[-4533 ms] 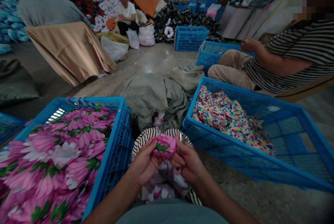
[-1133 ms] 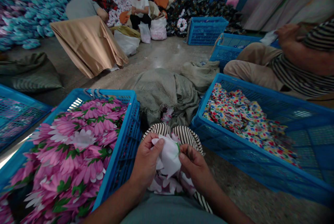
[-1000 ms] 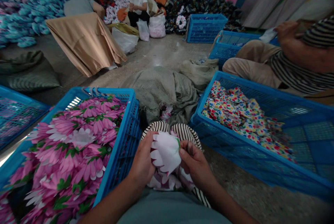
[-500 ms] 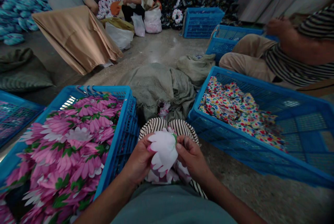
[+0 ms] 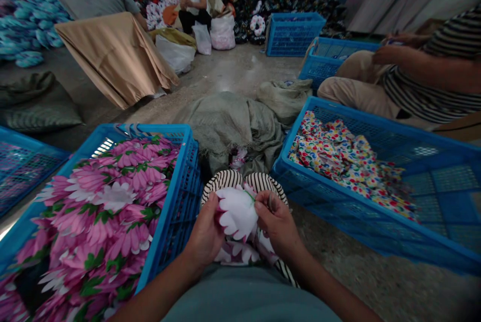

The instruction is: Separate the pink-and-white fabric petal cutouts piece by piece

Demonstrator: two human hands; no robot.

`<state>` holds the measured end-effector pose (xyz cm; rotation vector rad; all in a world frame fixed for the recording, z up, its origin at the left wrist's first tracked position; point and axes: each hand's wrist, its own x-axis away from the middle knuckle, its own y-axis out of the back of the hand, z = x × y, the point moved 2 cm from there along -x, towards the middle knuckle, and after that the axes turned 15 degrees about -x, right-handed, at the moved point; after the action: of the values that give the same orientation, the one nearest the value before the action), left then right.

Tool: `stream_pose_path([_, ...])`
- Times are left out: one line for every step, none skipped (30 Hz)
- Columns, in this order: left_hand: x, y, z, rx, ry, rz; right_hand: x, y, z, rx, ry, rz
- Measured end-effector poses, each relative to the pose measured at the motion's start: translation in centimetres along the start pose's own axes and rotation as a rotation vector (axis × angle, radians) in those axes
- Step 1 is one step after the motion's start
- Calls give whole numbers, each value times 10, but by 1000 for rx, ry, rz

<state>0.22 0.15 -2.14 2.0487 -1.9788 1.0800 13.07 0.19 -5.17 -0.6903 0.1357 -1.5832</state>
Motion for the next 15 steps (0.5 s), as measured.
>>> stream_pose_path([0, 2, 0, -27, -20, 1, -1, 1, 0, -2, 19, -20])
stream_pose_path([-1, 5, 0, -80, -68, -13, -2, 3, 1, 7, 47, -35])
stream_pose_path([-1, 9, -2, -157, -136, -49, -3, 4, 3, 29, 84, -46])
stream_pose_path([-1, 13, -4, -251, -210, -109, -3, 6, 5, 65, 131, -55])
stream_pose_path([0, 16, -6, -348, -282, -171, -3, 7, 7, 115, 185, -63])
stream_pose_path([0, 18, -8, -437, -335, -203, -2, 8, 10, 177, 247, -66])
stream_pose_path([0, 18, -8, -504, -353, -180, 0, 9, 12, 247, 310, -58])
stream_pose_path([-1, 16, -7, -537, -333, -102, 2, 8, 13, 317, 368, -36])
stream_pose_path([-1, 12, -5, -529, -283, 4, 5, 6, 14, 377, 413, 5])
stream_pose_path([-2, 8, -2, -484, -212, 112, 8, 4, 13, 418, 443, 58])
stream_pose_path([-3, 3, 1, -416, -139, 188, 10, 2, 12, 435, 452, 121])
stream_pose_path([-5, 0, 4, -336, -82, 212, 13, -1, 11, 429, 440, 185])
stream_pose_path([-6, -3, 6, -258, -46, 190, 14, -3, 10, 397, 414, 238])
stream_pose_path([-8, -4, 8, -193, -29, 144, 15, -4, 10, 343, 384, 263])
stream_pose_path([-10, -4, 8, -144, -29, 95, 14, -4, 10, 273, 351, 250])
